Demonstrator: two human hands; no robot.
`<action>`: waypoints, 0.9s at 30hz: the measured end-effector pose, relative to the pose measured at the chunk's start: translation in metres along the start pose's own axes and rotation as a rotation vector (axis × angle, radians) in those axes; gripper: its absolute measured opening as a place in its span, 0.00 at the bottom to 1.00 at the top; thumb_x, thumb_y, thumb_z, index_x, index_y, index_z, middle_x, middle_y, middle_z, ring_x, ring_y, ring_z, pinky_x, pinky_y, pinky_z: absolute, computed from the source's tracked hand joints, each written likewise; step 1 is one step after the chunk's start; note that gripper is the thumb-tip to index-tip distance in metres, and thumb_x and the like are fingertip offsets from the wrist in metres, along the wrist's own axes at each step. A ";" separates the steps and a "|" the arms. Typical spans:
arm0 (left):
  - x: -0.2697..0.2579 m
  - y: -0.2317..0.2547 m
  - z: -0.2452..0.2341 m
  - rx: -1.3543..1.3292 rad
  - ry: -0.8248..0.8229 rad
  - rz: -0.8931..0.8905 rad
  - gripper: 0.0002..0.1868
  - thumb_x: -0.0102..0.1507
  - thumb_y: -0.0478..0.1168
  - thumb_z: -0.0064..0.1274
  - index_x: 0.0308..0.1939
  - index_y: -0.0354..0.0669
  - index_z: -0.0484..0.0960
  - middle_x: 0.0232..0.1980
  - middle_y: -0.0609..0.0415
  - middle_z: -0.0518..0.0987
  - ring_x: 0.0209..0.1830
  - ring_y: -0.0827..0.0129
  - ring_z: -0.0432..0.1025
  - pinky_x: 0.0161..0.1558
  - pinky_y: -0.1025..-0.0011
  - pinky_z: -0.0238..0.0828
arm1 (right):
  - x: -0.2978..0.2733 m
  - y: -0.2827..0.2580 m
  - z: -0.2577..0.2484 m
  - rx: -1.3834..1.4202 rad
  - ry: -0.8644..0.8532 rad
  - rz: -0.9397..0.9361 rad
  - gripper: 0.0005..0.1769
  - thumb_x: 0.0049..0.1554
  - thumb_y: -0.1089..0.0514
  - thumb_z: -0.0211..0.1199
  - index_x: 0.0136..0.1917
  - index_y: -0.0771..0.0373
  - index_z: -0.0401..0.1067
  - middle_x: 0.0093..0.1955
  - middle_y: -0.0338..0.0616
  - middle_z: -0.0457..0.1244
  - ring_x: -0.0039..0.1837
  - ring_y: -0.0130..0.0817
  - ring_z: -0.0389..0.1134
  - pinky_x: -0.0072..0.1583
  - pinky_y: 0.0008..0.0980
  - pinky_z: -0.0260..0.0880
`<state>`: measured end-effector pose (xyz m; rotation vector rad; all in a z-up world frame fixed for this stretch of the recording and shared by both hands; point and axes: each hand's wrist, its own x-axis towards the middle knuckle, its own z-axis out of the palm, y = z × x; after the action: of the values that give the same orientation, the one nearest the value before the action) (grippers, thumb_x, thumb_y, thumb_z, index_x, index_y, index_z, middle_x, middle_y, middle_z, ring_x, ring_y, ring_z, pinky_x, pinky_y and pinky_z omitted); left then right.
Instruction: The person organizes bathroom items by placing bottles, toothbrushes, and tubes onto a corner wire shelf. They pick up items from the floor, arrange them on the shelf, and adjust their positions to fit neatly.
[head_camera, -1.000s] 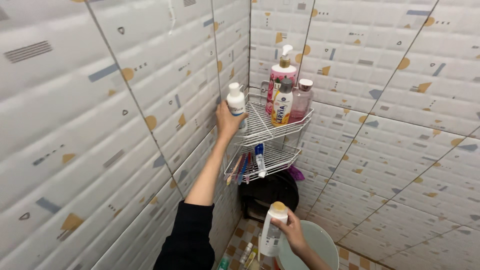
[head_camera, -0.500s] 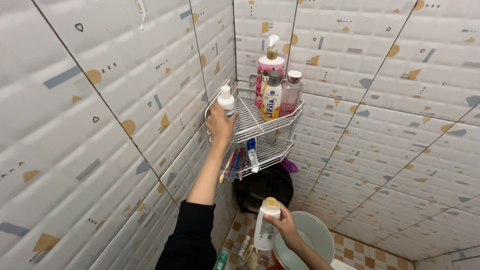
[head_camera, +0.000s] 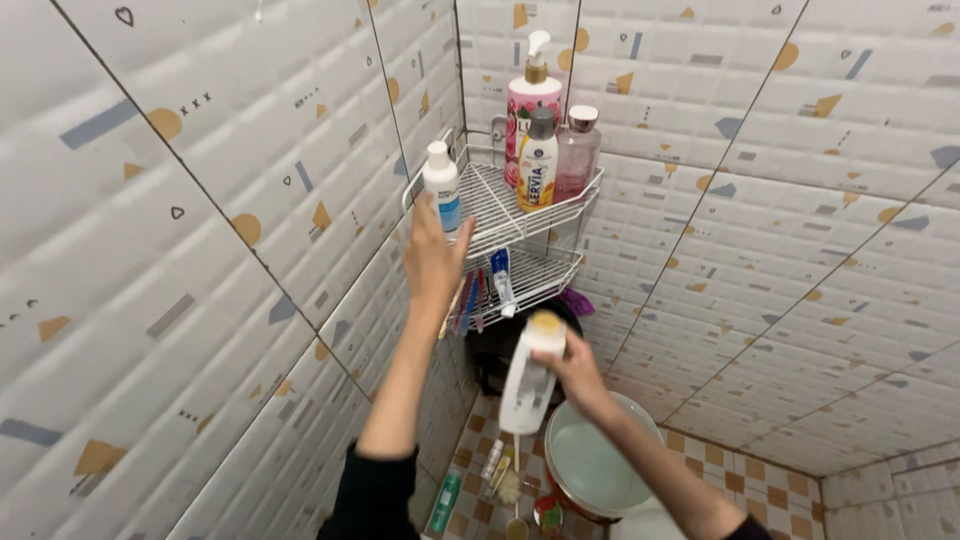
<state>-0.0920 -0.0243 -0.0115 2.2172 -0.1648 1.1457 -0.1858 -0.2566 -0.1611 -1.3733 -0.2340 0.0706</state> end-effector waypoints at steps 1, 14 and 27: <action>-0.021 -0.001 -0.011 -0.108 -0.099 -0.054 0.37 0.63 0.53 0.65 0.65 0.33 0.67 0.52 0.38 0.81 0.50 0.46 0.78 0.48 0.55 0.76 | 0.009 -0.020 0.004 -0.005 -0.001 0.054 0.27 0.53 0.58 0.70 0.65 0.63 0.70 0.56 0.44 0.70 0.57 0.33 0.72 0.62 0.38 0.74; -0.149 0.034 -0.095 -1.134 -0.739 -0.386 0.47 0.58 0.40 0.68 0.77 0.36 0.60 0.67 0.49 0.74 0.67 0.65 0.70 0.68 0.63 0.68 | 0.068 -0.211 0.075 0.141 -0.272 0.087 0.24 0.57 0.55 0.68 0.63 0.69 0.68 0.53 0.45 0.69 0.51 0.30 0.73 0.54 0.35 0.78; -0.126 0.096 -0.161 -1.307 -0.720 -0.411 0.45 0.59 0.36 0.67 0.76 0.32 0.60 0.66 0.50 0.75 0.66 0.66 0.72 0.67 0.62 0.70 | 0.047 -0.283 0.104 0.004 -0.368 -0.162 0.22 0.62 0.49 0.65 0.61 0.68 0.70 0.51 0.43 0.70 0.49 0.24 0.73 0.52 0.27 0.77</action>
<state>-0.3174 -0.0275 0.0048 1.2281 -0.5344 -0.1248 -0.1859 -0.2037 0.1400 -1.3257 -0.6511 0.1888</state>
